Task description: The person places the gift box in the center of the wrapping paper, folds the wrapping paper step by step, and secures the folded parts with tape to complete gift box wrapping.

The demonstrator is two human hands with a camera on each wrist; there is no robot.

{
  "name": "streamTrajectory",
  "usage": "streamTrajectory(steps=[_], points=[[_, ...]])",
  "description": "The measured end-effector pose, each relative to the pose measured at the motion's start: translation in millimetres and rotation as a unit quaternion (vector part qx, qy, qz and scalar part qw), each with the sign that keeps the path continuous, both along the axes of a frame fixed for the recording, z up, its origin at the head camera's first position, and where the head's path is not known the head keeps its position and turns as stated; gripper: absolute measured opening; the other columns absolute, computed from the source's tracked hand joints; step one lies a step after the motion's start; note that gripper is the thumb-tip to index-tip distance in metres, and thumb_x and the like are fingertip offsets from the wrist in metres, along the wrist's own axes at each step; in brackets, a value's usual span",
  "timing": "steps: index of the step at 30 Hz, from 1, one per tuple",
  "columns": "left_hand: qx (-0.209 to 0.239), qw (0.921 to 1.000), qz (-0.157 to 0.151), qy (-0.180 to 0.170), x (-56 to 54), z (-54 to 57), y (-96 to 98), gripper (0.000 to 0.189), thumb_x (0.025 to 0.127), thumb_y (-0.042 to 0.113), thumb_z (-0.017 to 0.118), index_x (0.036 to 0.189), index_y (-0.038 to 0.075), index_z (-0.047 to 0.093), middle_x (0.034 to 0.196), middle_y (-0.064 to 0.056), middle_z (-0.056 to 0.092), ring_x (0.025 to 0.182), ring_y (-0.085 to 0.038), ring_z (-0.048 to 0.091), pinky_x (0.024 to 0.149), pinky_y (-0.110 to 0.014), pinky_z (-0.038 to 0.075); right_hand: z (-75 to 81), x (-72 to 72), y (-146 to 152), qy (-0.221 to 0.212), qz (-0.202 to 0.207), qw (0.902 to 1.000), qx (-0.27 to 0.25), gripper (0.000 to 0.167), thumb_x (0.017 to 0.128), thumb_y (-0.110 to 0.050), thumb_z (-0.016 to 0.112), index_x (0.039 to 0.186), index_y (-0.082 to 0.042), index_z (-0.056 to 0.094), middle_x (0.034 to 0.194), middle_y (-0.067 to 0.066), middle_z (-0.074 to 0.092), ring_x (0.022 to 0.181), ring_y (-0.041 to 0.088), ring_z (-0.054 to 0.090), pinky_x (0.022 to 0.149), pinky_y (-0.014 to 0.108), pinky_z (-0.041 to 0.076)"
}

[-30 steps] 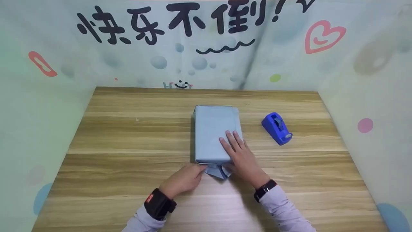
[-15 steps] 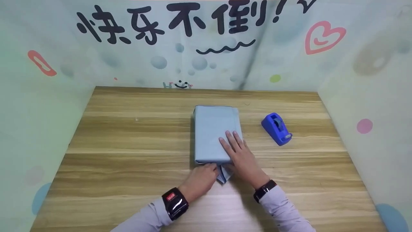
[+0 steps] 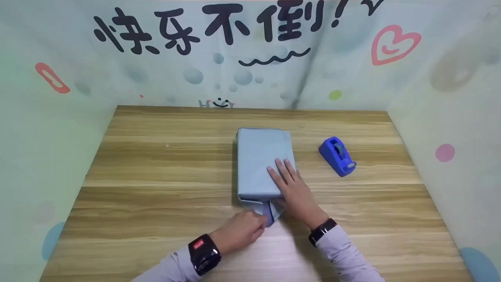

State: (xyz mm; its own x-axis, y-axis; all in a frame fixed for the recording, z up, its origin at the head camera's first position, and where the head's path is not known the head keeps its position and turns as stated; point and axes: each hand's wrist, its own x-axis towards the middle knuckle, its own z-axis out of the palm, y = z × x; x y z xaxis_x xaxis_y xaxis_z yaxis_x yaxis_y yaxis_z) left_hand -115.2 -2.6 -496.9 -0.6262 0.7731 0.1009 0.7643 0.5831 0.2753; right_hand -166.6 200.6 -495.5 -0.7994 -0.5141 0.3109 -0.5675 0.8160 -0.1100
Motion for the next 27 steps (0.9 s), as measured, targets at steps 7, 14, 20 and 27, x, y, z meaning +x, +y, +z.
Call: streamTrajectory(steps=[7,14,20,27], points=[[0.095,0.9819,0.041,-0.158,-0.6,8.6,-28.0,0.025,0.095,0.015,0.049,0.116,0.009,0.062,0.116,-0.004,0.064,0.109,-0.018,0.059,0.096,-0.034,0.047,1.5,0.1,0,-0.023,-0.011,0.9996,0.014,0.088,0.075,-0.028,0.078,0.147,-0.013,0.028,0.152,0.017,0.023,0.140,0.038,0.020,0.105,0.058,0.032],[0.097,0.9770,0.139,-0.129,-16.8,15.9,-40.6,0.029,0.095,0.009,0.046,0.119,0.001,0.060,0.111,-0.016,0.066,0.102,-0.028,0.063,0.088,-0.039,0.052,0.9,0.5,-1,-0.032,-0.015,0.9993,0.013,0.088,0.075,-0.027,0.078,0.147,-0.014,0.028,0.153,0.016,0.022,0.141,0.037,0.018,0.106,0.059,0.030],[0.069,0.9848,0.107,-0.118,-23.8,14.2,-29.0,0.029,0.094,0.007,0.045,0.120,0.001,0.058,0.113,-0.016,0.065,0.103,-0.027,0.063,0.088,-0.037,0.052,0.9,0.5,-2,-0.019,-0.014,0.9996,0.015,0.088,0.074,-0.027,0.079,0.146,-0.012,0.031,0.152,0.017,0.025,0.139,0.038,0.021,0.104,0.059,0.032],[-0.011,0.9970,0.073,0.022,-25.3,6.1,-9.4,0.014,0.087,0.008,0.056,0.098,0.007,0.065,0.087,-0.007,0.067,0.077,-0.021,0.065,0.064,-0.031,0.055,0.8,0.1,-3,0.000,-0.009,0.9998,0.017,0.088,0.071,-0.026,0.080,0.144,-0.010,0.033,0.150,0.020,0.028,0.137,0.041,0.025,0.100,0.060,0.036]])
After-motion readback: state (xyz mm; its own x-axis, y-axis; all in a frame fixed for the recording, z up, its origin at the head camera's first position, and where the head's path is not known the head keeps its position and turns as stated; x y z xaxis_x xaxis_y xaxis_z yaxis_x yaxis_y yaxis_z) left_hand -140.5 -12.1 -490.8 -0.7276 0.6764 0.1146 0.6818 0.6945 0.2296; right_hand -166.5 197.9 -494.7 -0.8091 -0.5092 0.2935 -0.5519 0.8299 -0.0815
